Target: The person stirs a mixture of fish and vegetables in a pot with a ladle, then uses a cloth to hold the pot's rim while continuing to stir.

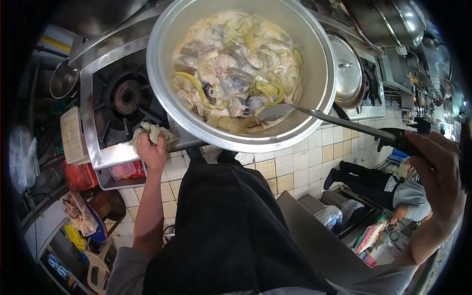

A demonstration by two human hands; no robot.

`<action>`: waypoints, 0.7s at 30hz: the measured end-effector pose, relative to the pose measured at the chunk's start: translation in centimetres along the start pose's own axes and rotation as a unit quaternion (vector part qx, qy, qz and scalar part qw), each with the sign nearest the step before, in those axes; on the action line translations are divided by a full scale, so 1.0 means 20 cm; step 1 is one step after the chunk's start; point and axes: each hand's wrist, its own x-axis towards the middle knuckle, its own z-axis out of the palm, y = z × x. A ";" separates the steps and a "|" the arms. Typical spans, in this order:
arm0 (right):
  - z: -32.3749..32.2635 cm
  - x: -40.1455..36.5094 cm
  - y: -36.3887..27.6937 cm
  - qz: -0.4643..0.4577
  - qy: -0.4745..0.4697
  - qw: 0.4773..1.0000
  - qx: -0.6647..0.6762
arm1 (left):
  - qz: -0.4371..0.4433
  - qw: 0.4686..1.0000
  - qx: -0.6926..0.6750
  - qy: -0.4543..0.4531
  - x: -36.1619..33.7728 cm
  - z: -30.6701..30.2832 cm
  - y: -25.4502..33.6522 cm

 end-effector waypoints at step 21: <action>0.12 -0.10 -0.11 0.156 0.039 0.984 0.077 | -0.031 0.999 0.001 0.023 0.00 0.04 0.02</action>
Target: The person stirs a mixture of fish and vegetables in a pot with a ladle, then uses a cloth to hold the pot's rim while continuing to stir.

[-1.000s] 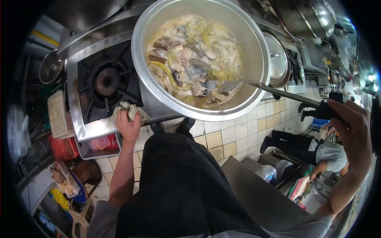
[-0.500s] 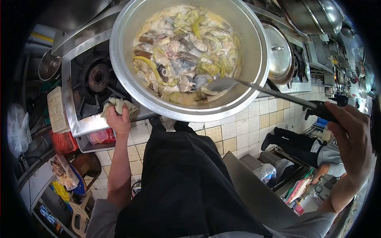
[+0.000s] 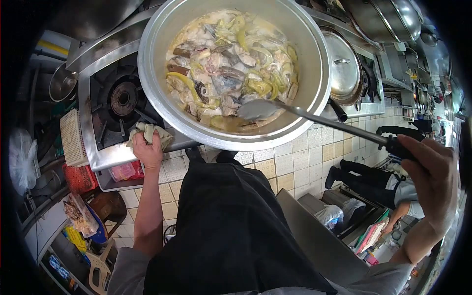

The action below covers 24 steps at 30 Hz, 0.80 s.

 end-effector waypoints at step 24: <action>0.11 0.04 0.02 -0.016 0.001 0.998 -0.058 | 0.006 1.000 -0.010 0.008 0.01 -0.01 0.02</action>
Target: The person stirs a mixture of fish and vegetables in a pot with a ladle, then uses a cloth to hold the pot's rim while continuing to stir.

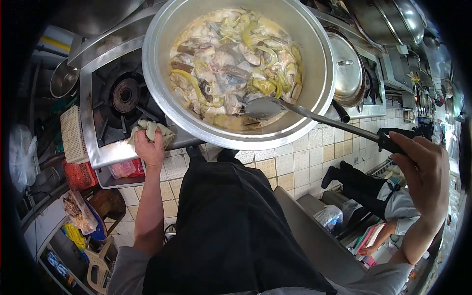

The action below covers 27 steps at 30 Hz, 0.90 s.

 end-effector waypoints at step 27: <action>0.40 0.22 0.20 0.030 -0.046 0.975 0.214 | -0.018 1.000 -0.015 -0.013 -0.01 0.01 -0.01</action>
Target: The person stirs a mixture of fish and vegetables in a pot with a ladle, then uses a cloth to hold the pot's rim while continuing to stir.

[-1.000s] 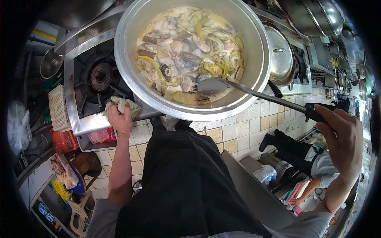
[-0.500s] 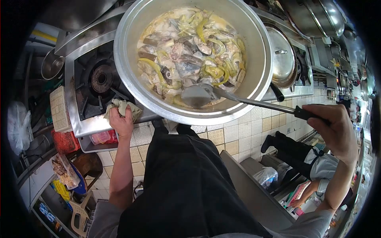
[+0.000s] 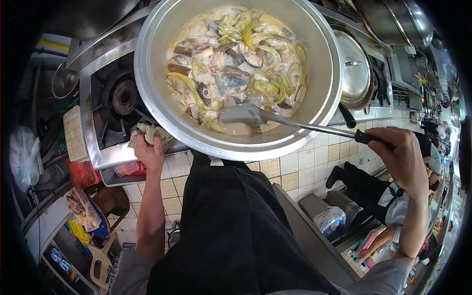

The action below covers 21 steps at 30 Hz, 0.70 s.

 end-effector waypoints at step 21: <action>-0.15 0.01 0.35 0.088 -0.017 0.995 0.045 | 0.002 1.000 0.022 -0.008 0.01 -0.02 0.03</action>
